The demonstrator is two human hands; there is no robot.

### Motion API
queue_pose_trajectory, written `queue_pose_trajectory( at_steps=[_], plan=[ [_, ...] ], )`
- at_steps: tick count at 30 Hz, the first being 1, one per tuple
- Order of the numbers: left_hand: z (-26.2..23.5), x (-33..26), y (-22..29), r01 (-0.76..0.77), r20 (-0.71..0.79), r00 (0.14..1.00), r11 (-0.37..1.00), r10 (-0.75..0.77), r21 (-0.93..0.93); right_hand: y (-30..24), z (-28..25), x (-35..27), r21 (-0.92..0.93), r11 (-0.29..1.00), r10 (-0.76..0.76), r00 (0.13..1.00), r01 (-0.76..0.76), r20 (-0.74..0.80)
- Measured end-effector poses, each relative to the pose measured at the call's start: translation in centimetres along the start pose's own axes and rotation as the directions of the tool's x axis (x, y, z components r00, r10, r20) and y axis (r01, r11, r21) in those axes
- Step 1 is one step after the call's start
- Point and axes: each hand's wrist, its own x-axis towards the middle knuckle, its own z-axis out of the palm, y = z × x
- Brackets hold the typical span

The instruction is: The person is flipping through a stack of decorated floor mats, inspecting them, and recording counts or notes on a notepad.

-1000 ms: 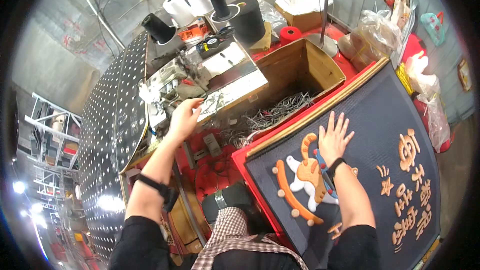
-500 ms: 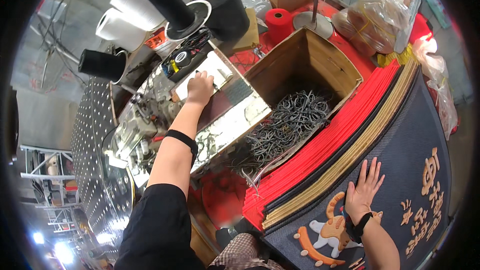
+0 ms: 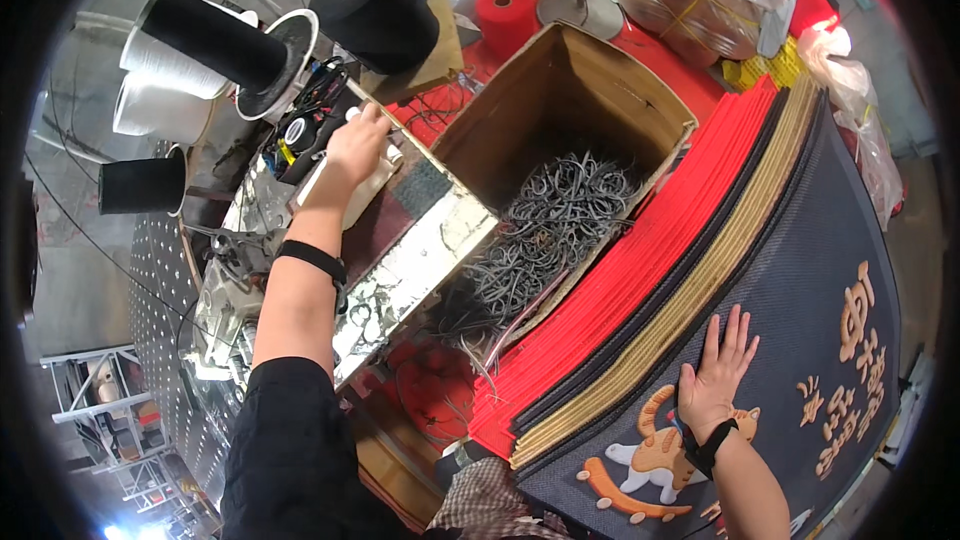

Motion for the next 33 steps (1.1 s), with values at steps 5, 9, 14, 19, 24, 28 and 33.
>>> queue_pose_trajectory(
  at_steps=[5, 9, 14, 19, 24, 28, 33],
  plan=[
    [-5.0, -1.1, 0.9, -0.06, -0.004, 0.998, 0.992, 0.061, 0.111, 0.1, -0.1, -0.5, 0.018, 1.0, 0.005, 1.0, -0.005, -0.014],
    [-10.5, -3.7, 3.5, -0.03, -0.144, 0.989, 0.999, 0.033, 0.017, 0.2, -0.2, -1.0, 0.019, 1.0, 0.02, 1.0, -0.02, 0.023],
    [-19.8, -11.8, 9.0, -0.086, -0.191, 0.981, 0.956, 0.032, -0.28, 0.7, -0.4, -2.0, 0.021, 0.999, 0.039, 0.999, -0.038, -0.018],
    [-28.2, -23.9, 15.6, -0.168, -0.196, 0.978, 0.83, 0.072, -0.532, 0.0, -0.4, -1.3, -0.001, 0.996, 0.084, 0.995, -0.084, -0.051],
    [-33.3, -39.4, 24.0, -0.003, -0.003, 1.0, 0.688, 0.001, -0.726, -0.4, -2.7, -0.7, 0.134, 0.991, 0.024, 0.999, -0.029, 0.038],
    [-32.1, -49.0, 30.6, 0.132, 0.151, 0.989, 0.467, 0.003, -0.874, 1.9, -9.1, -5.0, 0.888, 0.345, -0.394, 0.812, -0.304, 0.431],
    [-30.2, -52.5, 39.7, 0.124, 0.152, 0.975, 0.172, 0.164, -0.977, 3.4, -14.4, -21.5, 0.953, 0.302, -0.802, 0.534, -0.024, 0.268]
  ],
)
